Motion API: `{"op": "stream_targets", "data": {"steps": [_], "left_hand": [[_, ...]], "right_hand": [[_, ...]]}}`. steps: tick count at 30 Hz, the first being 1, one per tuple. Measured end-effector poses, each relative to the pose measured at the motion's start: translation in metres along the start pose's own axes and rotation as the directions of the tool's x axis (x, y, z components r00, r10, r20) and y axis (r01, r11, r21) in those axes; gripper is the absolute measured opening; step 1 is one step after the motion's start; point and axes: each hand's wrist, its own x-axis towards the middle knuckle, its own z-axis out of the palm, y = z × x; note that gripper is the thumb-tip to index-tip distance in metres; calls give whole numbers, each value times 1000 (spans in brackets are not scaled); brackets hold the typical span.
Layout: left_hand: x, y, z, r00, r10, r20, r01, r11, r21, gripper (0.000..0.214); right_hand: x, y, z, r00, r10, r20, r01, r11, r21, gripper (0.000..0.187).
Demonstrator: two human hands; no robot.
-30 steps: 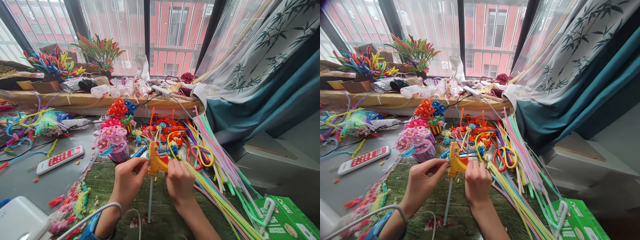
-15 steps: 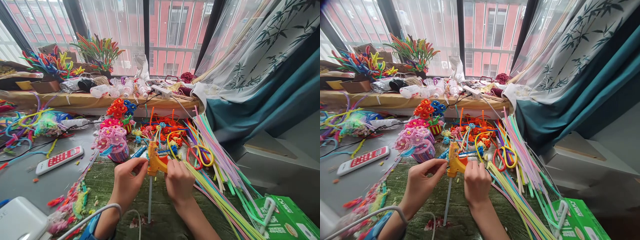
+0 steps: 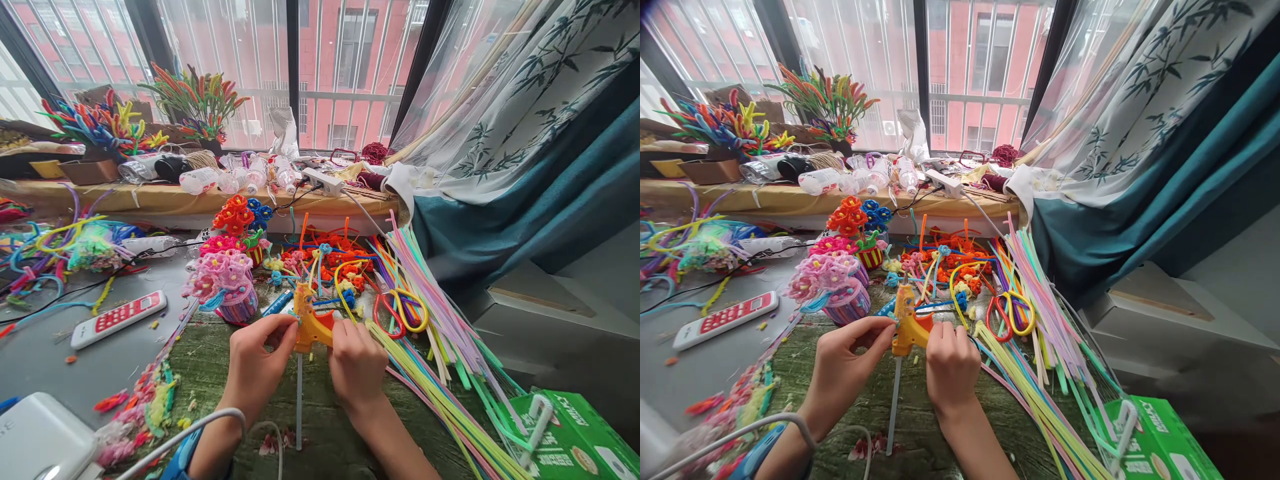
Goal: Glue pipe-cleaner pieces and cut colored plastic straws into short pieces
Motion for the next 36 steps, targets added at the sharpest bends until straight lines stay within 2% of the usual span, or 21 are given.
{"op": "stream_targets", "data": {"steps": [3, 7, 13, 17, 20, 22, 25, 29, 32, 34, 36], "left_hand": [[-1, 3, 1, 996, 86, -5, -85, 991, 106, 14], [-1, 5, -1, 987, 162, 8, -162, 976, 144, 13], [0, 8, -4, 978, 206, 23, -207, 968, 139, 14], [0, 7, -8, 981, 195, 23, -196, 978, 75, 11], [1, 5, -14, 995, 103, 7, -103, 995, -4, 8], [3, 4, -19, 1000, -21, 6, 21, 995, -99, 7], [5, 5, -23, 982, -187, 28, 188, 947, -262, 5], [6, 4, -23, 964, -262, 37, 257, 897, -359, 10], [5, 1, -23, 984, -173, 45, 178, 954, -241, 6], [5, 0, -23, 999, -31, 37, 35, 995, -94, 4], [5, 0, -24, 988, 147, 46, -147, 989, 9, 7]], "right_hand": [[0, -1, 0, 1000, -9, 13, 9, 1000, 5, 29], [0, -2, 0, 1000, 3, 1, -3, 1000, 15, 30], [1, -1, -2, 1000, 3, -8, -3, 999, 35, 31], [1, -1, -3, 1000, -1, -3, 1, 998, 63, 28], [0, 0, -3, 1000, 18, 6, -18, 995, 98, 27], [0, 0, -3, 999, 36, 6, -36, 991, 126, 26], [0, 1, -2, 999, 41, 7, -42, 986, 161, 25], [0, 1, -1, 999, 46, 7, -46, 984, 173, 24], [0, 1, -2, 999, 50, 10, -51, 984, 168, 23], [1, 1, -3, 999, 53, 13, -55, 984, 172, 22], [1, 0, -3, 998, 55, 11, -56, 982, 182, 21]]}}
